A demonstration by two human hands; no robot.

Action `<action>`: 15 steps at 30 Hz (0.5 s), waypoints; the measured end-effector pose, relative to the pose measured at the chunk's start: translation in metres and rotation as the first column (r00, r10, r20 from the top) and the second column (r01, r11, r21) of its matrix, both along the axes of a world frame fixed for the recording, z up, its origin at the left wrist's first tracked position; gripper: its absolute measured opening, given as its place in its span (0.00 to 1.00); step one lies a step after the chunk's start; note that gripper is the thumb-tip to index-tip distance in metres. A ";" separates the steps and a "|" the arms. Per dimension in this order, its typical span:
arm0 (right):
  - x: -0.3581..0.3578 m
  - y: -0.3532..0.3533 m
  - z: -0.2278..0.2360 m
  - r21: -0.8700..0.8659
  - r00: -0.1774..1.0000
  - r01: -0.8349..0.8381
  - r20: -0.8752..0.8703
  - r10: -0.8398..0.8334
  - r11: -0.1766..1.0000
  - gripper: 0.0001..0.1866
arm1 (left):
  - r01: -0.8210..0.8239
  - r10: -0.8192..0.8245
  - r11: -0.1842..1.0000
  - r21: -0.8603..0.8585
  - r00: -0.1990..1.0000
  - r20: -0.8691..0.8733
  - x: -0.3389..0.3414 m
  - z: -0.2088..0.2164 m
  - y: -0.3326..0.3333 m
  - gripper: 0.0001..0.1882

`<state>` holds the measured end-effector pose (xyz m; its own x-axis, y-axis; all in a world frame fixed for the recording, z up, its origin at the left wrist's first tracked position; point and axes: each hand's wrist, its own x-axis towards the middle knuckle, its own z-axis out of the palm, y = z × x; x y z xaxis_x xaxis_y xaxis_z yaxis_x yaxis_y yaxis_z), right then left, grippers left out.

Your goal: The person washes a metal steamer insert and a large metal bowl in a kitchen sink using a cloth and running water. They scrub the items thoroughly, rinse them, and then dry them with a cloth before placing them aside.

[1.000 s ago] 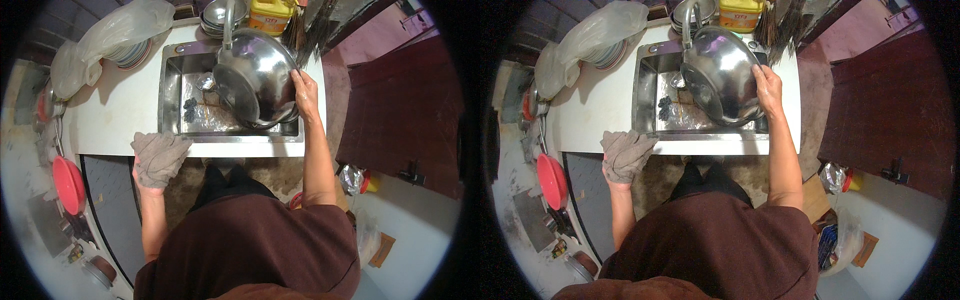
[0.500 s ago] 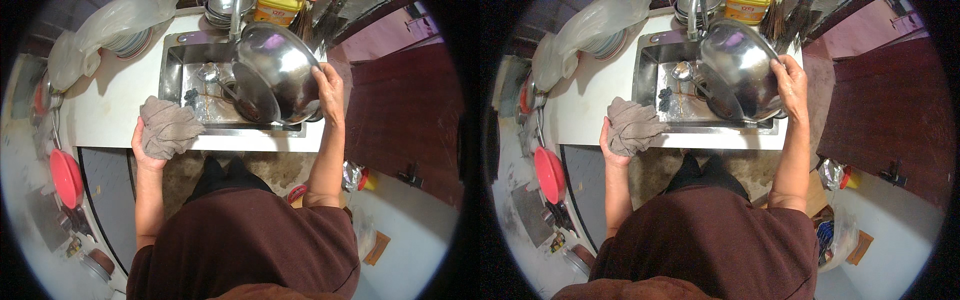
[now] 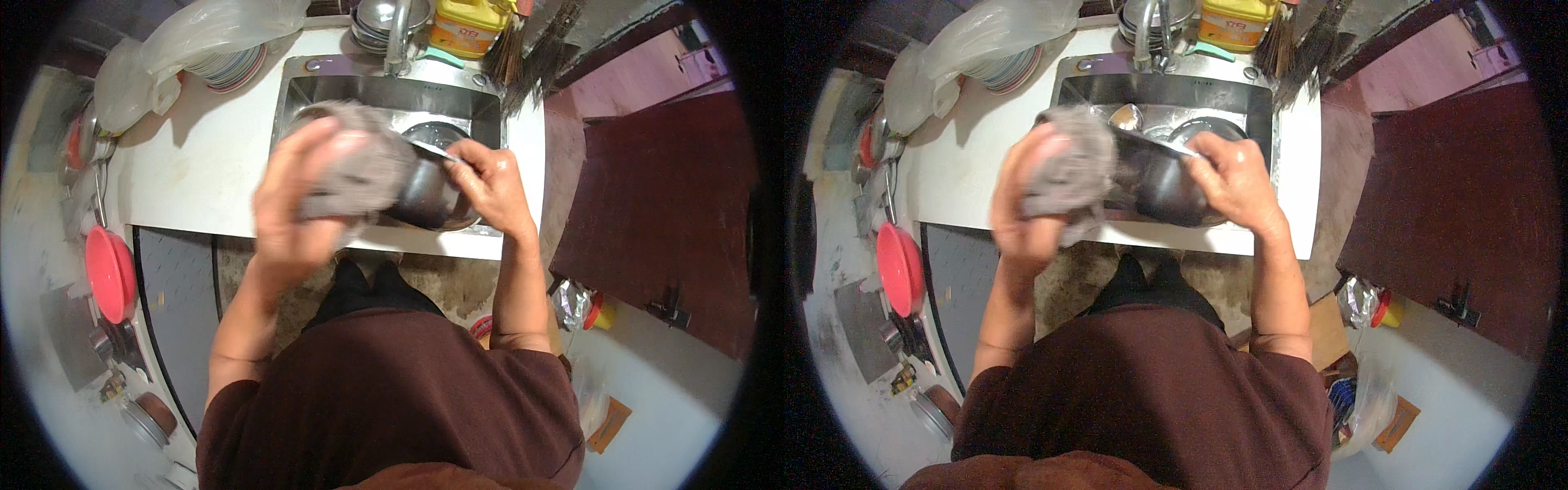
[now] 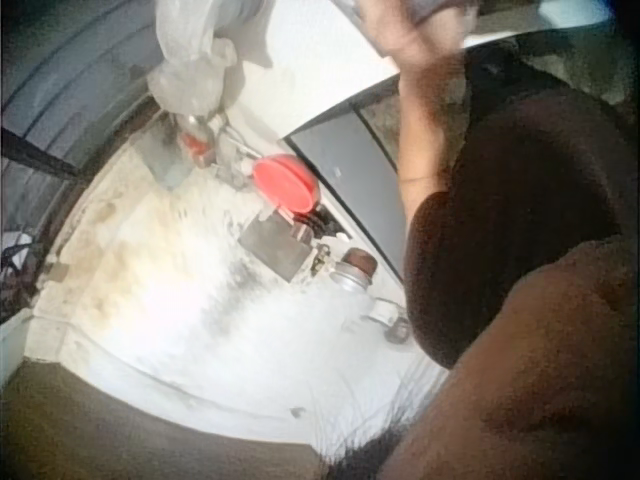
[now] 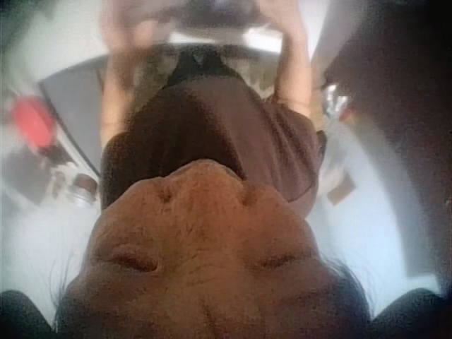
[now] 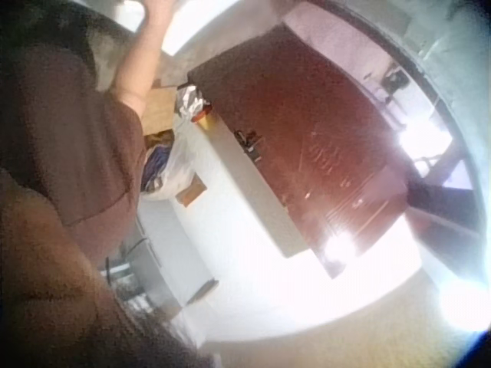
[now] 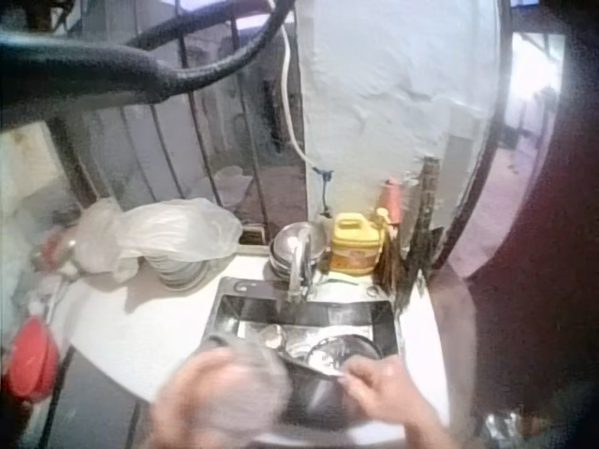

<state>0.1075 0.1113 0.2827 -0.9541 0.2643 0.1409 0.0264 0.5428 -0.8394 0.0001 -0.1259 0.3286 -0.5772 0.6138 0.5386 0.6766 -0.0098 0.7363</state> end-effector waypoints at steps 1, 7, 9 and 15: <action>-0.003 -0.007 0.005 0.088 0.999 -0.033 -0.026 0.035 0.996 0.06 | -0.037 -0.020 0.981 -0.188 0.956 -0.293 0.000 0.016 0.014 0.34; -0.005 -0.019 0.006 0.441 0.912 0.074 -0.392 0.118 0.894 0.05 | 0.140 -0.261 0.909 -0.393 0.925 -0.276 -0.023 -0.001 0.041 0.25; 0.002 -0.015 0.021 0.494 0.915 0.127 -0.392 0.090 0.860 0.05 | 0.198 -0.282 0.932 -0.304 0.922 -0.264 -0.039 0.004 0.033 0.24; 0.030 0.022 0.025 -0.160 0.837 0.251 -0.460 -0.297 0.955 0.03 | 0.168 -0.219 0.976 0.141 0.792 0.569 -0.090 -0.028 -0.029 0.25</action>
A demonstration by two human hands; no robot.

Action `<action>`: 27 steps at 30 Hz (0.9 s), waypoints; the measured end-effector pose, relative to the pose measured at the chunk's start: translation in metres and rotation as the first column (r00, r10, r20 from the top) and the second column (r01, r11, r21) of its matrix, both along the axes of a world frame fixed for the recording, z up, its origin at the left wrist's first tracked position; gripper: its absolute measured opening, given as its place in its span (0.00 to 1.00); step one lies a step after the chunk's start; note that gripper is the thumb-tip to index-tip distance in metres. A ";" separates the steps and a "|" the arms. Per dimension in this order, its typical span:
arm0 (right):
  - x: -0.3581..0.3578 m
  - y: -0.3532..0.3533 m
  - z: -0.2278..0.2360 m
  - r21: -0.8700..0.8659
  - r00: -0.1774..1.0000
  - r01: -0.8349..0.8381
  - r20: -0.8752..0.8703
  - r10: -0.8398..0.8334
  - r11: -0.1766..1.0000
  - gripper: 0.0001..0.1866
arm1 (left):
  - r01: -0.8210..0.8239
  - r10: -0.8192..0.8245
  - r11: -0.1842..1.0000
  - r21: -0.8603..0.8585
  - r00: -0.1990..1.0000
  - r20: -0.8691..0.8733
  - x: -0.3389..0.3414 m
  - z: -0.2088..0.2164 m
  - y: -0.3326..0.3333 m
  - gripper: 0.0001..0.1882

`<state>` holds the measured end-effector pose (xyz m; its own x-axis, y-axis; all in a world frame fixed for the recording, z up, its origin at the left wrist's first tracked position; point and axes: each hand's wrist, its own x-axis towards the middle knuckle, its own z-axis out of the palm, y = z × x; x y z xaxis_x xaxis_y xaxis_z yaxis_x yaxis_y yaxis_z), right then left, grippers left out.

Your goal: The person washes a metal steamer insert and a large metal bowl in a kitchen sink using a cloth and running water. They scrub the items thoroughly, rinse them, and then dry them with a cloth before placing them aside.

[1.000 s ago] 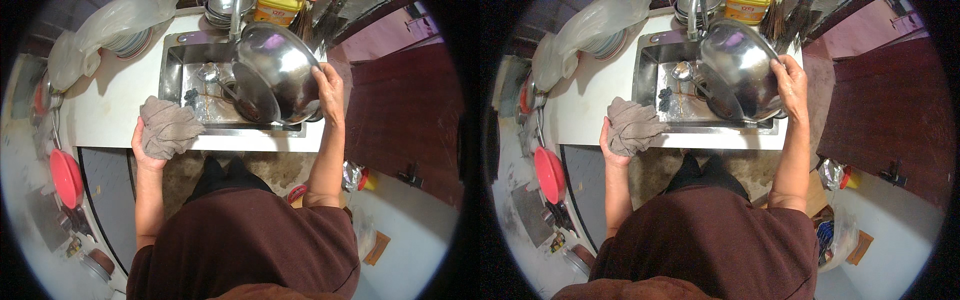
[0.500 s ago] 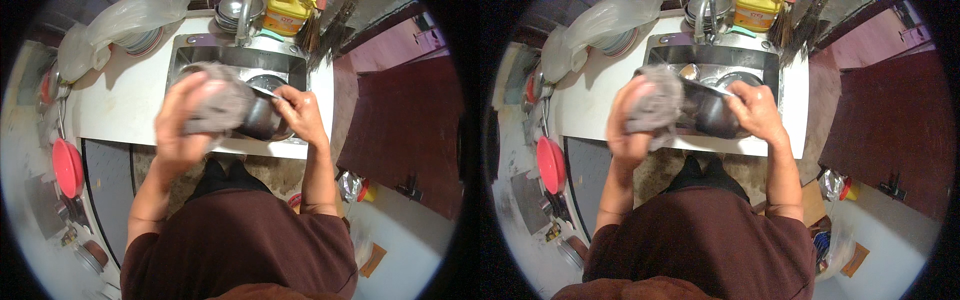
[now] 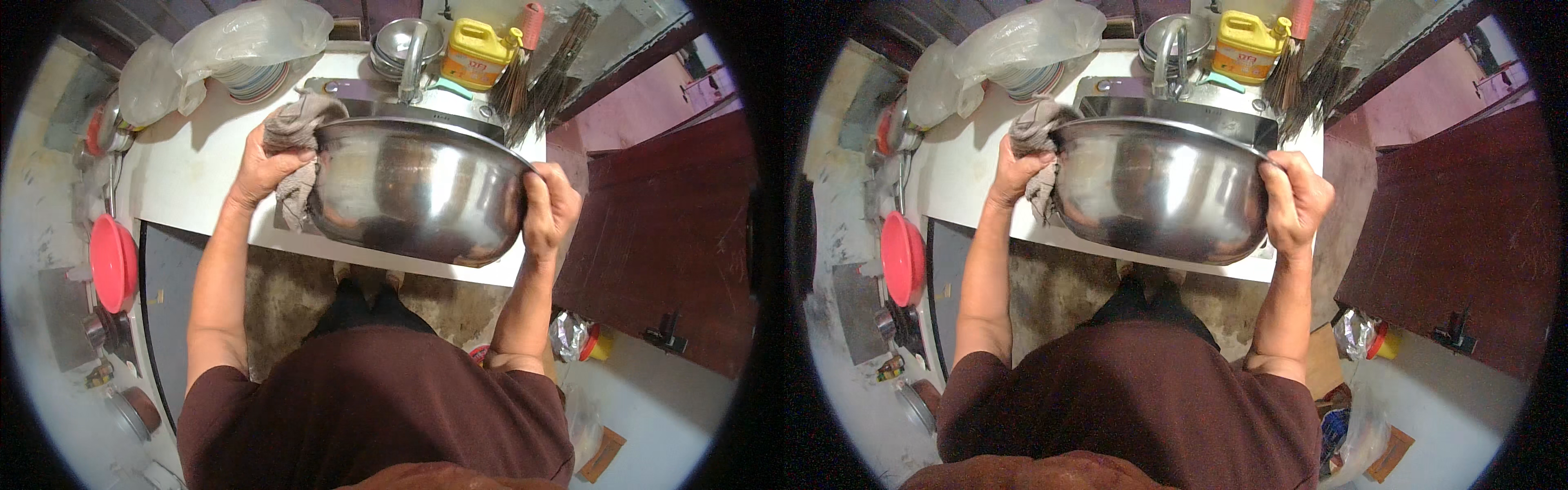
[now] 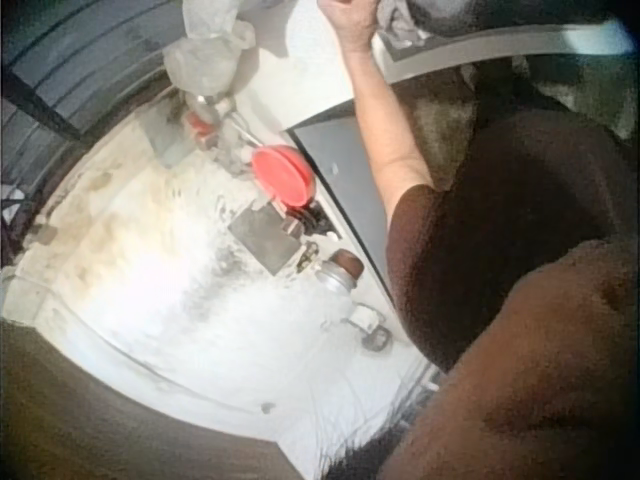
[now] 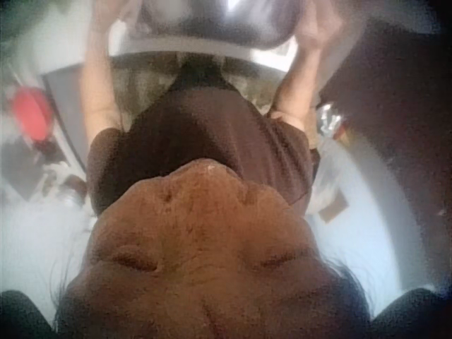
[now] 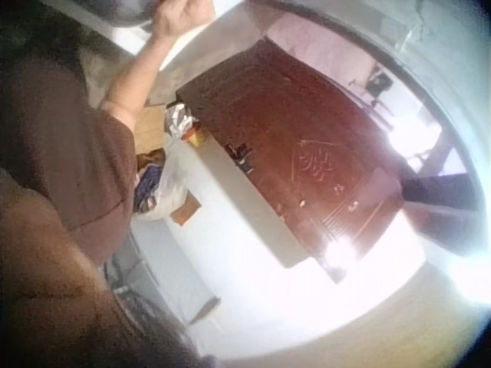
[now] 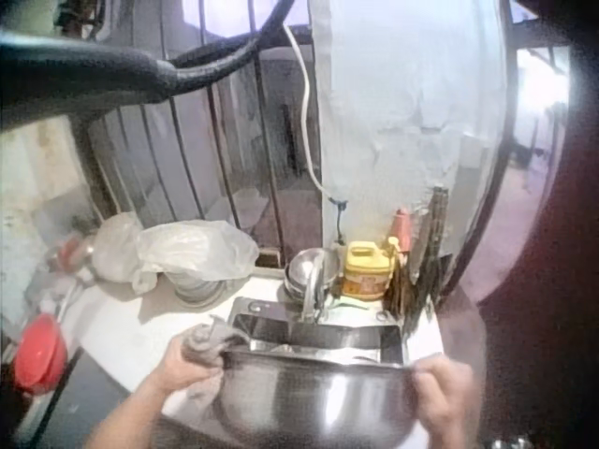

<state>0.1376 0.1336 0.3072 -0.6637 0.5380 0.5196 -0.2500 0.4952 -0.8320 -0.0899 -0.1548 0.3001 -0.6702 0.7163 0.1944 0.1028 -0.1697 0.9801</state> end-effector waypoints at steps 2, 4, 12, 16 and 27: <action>-0.010 -0.005 0.006 0.130 0.997 0.021 0.071 -0.030 0.991 0.05 | -0.048 0.047 0.999 -0.021 0.998 -0.037 0.009 0.003 0.010 0.24; -0.018 -0.022 0.023 0.357 0.991 -0.033 0.134 -0.016 0.934 0.11 | 0.001 -0.024 0.996 -0.087 0.966 -0.258 0.024 0.019 0.033 0.21; -0.004 -0.003 0.001 0.070 1.000 0.017 -0.018 -0.016 0.997 0.05 | 0.095 -0.103 0.993 -0.074 0.988 -0.115 0.021 0.028 0.015 0.21; -0.025 -0.042 0.023 0.582 0.987 -0.071 0.158 -0.027 0.810 0.13 | 0.002 -0.125 0.984 -0.178 0.716 -0.687 0.049 0.033 0.051 0.25; -0.022 -0.044 0.029 0.671 0.984 -0.035 0.153 -0.092 0.741 0.12 | 0.015 -0.107 0.992 -0.127 0.638 -0.762 0.050 0.049 0.056 0.26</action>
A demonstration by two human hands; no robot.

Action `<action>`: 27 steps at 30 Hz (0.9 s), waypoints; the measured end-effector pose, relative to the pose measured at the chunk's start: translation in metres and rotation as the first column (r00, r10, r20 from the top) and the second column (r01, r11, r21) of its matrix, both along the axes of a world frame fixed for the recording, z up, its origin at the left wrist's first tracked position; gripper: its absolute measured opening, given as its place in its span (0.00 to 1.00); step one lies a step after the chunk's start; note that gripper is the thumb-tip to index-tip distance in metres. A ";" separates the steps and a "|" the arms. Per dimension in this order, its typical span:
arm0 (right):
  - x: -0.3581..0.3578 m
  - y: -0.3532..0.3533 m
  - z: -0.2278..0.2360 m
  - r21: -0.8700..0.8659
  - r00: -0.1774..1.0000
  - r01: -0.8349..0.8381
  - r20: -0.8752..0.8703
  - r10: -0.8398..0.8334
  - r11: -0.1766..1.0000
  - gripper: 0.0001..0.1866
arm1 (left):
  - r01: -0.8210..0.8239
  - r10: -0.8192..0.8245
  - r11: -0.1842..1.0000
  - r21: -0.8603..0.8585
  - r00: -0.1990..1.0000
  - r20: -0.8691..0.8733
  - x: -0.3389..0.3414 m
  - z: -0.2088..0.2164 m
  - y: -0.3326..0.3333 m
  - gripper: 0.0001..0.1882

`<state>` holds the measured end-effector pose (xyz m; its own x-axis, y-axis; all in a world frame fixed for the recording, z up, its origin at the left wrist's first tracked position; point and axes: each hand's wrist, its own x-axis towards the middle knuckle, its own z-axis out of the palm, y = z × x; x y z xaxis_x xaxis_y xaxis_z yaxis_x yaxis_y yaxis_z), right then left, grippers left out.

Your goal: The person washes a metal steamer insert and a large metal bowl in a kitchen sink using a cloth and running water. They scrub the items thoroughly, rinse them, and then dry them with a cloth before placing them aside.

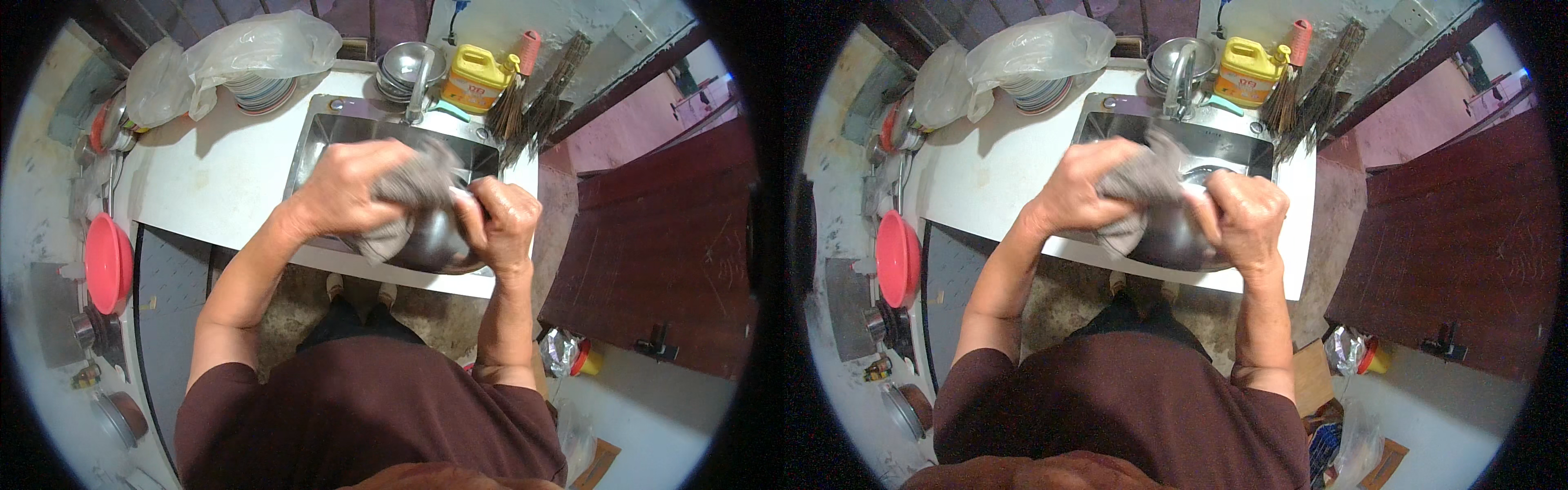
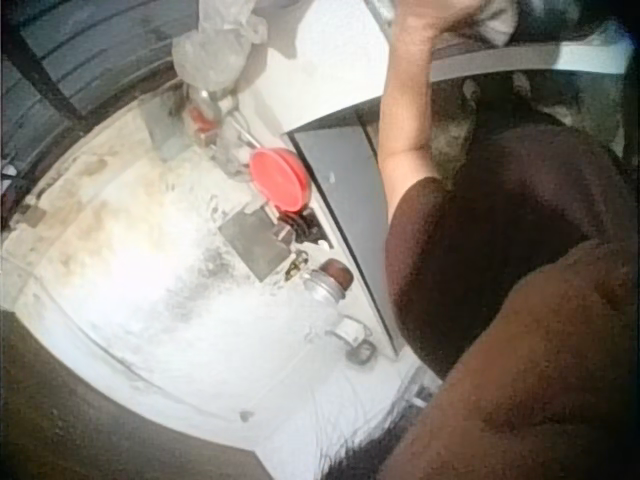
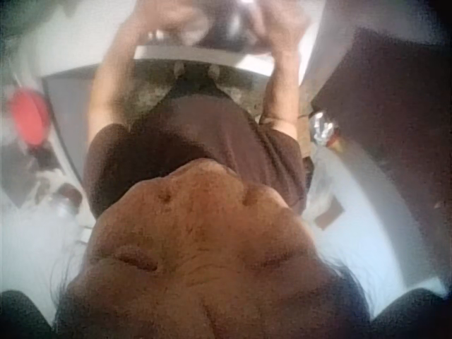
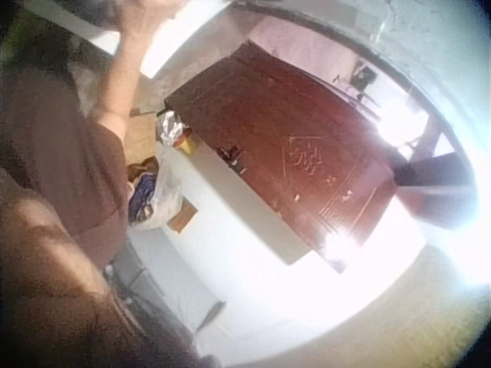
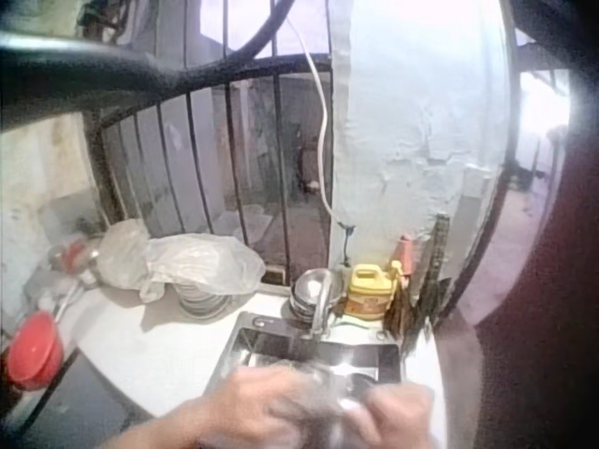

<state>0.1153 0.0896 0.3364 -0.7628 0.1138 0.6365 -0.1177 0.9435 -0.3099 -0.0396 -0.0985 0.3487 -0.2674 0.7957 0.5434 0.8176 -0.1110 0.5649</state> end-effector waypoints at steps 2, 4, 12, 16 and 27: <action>0.005 0.005 0.001 -0.202 0.990 0.011 -0.135 -0.039 0.979 0.12 | 0.078 -0.075 0.997 -0.017 0.990 0.117 -0.009 0.010 -0.007 0.26; 0.014 0.030 -0.010 -0.330 0.980 0.043 -0.172 -0.104 0.943 0.10 | 0.097 -0.032 0.988 -0.117 0.885 0.465 -0.034 -0.001 -0.029 0.27; -0.003 0.008 -0.001 -0.173 0.977 -0.023 -0.214 -0.015 0.985 0.12 | 0.025 -0.023 0.998 -0.055 0.999 0.027 -0.012 0.017 -0.006 0.25; 0.010 0.036 -0.019 -0.466 0.977 0.041 -0.167 -0.134 0.884 0.11 | 0.026 -0.045 0.999 0.040 0.779 0.625 -0.047 -0.014 -0.029 0.22; 0.001 0.022 -0.005 -0.285 0.990 -0.005 -0.135 -0.035 0.959 0.13 | 0.057 -0.002 0.995 -0.084 0.836 0.548 -0.053 -0.004 -0.032 0.20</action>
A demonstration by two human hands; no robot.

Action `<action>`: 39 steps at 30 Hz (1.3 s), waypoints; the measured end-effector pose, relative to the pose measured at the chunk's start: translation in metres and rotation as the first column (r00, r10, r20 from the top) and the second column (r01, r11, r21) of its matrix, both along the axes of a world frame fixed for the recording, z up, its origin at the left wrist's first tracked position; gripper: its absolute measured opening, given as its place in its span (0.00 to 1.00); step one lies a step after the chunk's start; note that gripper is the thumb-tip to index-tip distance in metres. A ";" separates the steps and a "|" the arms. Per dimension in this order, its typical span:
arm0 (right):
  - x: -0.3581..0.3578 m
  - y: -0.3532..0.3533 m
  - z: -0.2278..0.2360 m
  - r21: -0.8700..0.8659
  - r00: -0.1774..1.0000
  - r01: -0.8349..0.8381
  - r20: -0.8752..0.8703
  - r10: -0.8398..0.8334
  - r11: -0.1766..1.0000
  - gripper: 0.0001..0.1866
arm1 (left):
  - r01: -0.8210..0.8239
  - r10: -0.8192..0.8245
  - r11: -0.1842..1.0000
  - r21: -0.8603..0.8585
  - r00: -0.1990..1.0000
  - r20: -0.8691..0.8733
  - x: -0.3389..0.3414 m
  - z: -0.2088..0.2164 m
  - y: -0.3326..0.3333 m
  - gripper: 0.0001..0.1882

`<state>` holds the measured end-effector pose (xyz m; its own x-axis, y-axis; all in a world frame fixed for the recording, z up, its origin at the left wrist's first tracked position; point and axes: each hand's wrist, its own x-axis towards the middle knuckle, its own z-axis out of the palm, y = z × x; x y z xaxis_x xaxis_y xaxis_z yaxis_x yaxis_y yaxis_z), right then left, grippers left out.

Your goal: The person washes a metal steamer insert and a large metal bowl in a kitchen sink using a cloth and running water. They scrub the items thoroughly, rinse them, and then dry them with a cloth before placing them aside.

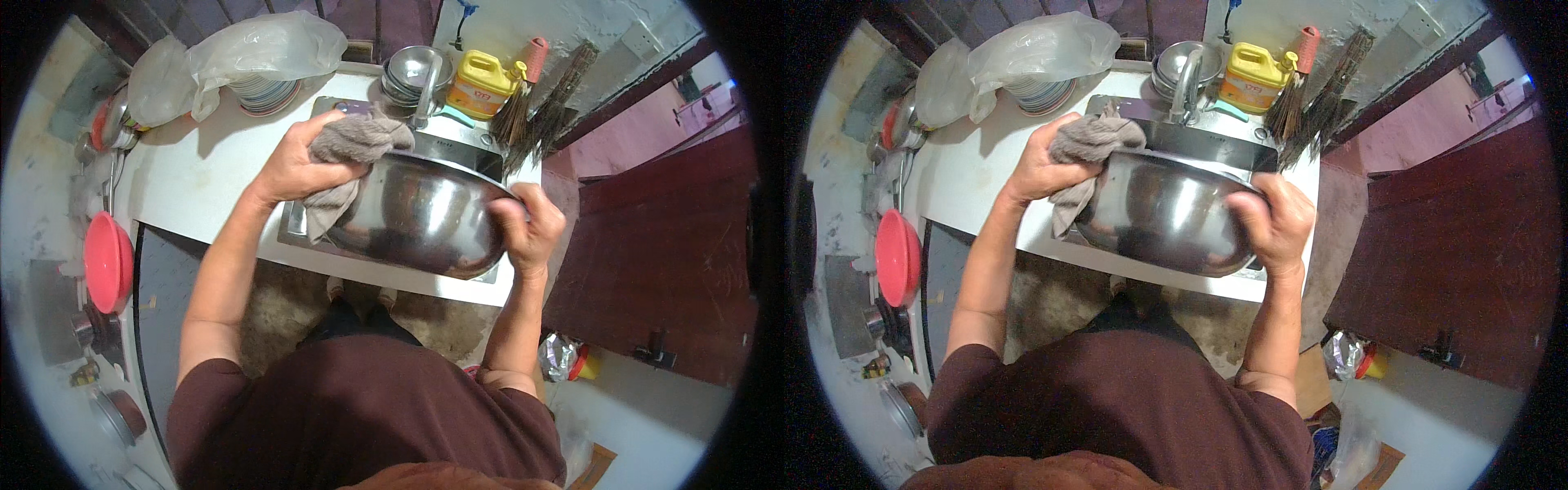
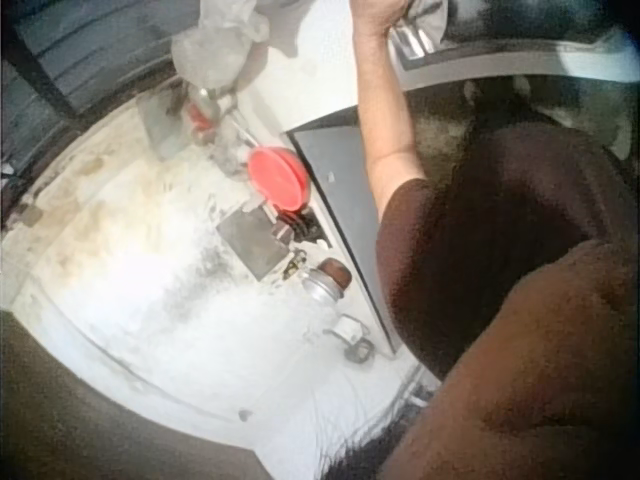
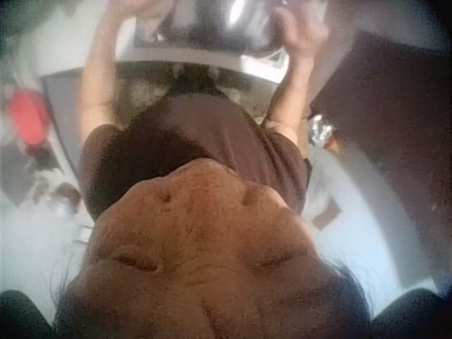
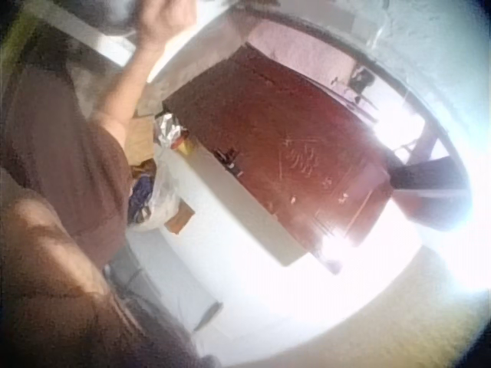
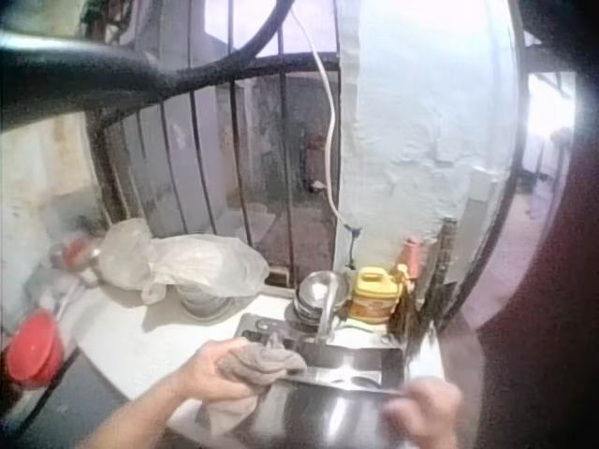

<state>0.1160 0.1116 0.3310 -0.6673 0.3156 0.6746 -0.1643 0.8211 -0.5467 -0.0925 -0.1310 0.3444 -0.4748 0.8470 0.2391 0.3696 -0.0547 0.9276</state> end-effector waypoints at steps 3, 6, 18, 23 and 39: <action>-0.014 -0.028 -0.003 0.081 0.932 -0.063 0.362 0.030 0.995 0.16 | 0.037 -0.056 0.998 -0.048 0.868 -0.494 0.030 0.005 0.028 0.22; -0.005 -0.010 -0.019 -0.109 0.998 -0.038 0.040 0.043 0.993 0.13 | 0.032 0.001 0.998 0.063 0.888 -0.460 0.023 0.011 0.029 0.23; -0.010 -0.042 -0.044 -0.414 0.929 0.303 -0.073 -0.363 0.858 0.17 | -0.486 0.481 0.873 0.047 0.872 0.097 0.014 -0.047 0.015 0.26; -0.027 -0.061 -0.063 -0.749 0.968 -0.166 -0.249 -0.041 0.641 0.08 | -0.228 0.268 0.961 0.159 0.610 -0.745 0.135 -0.026 0.046 0.21; -0.038 -0.049 -0.030 -0.955 0.913 -0.279 -0.298 -0.279 0.104 0.24 | -0.720 0.081 0.667 0.191 0.325 0.942 0.008 -0.093 0.001 0.30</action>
<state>0.0779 0.0628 0.3014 -0.4969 0.8630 -0.0911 -0.5418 -0.3905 -0.7443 -0.0843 -0.1300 0.2511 -0.9108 0.3491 -0.2202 -0.4092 -0.6934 0.5931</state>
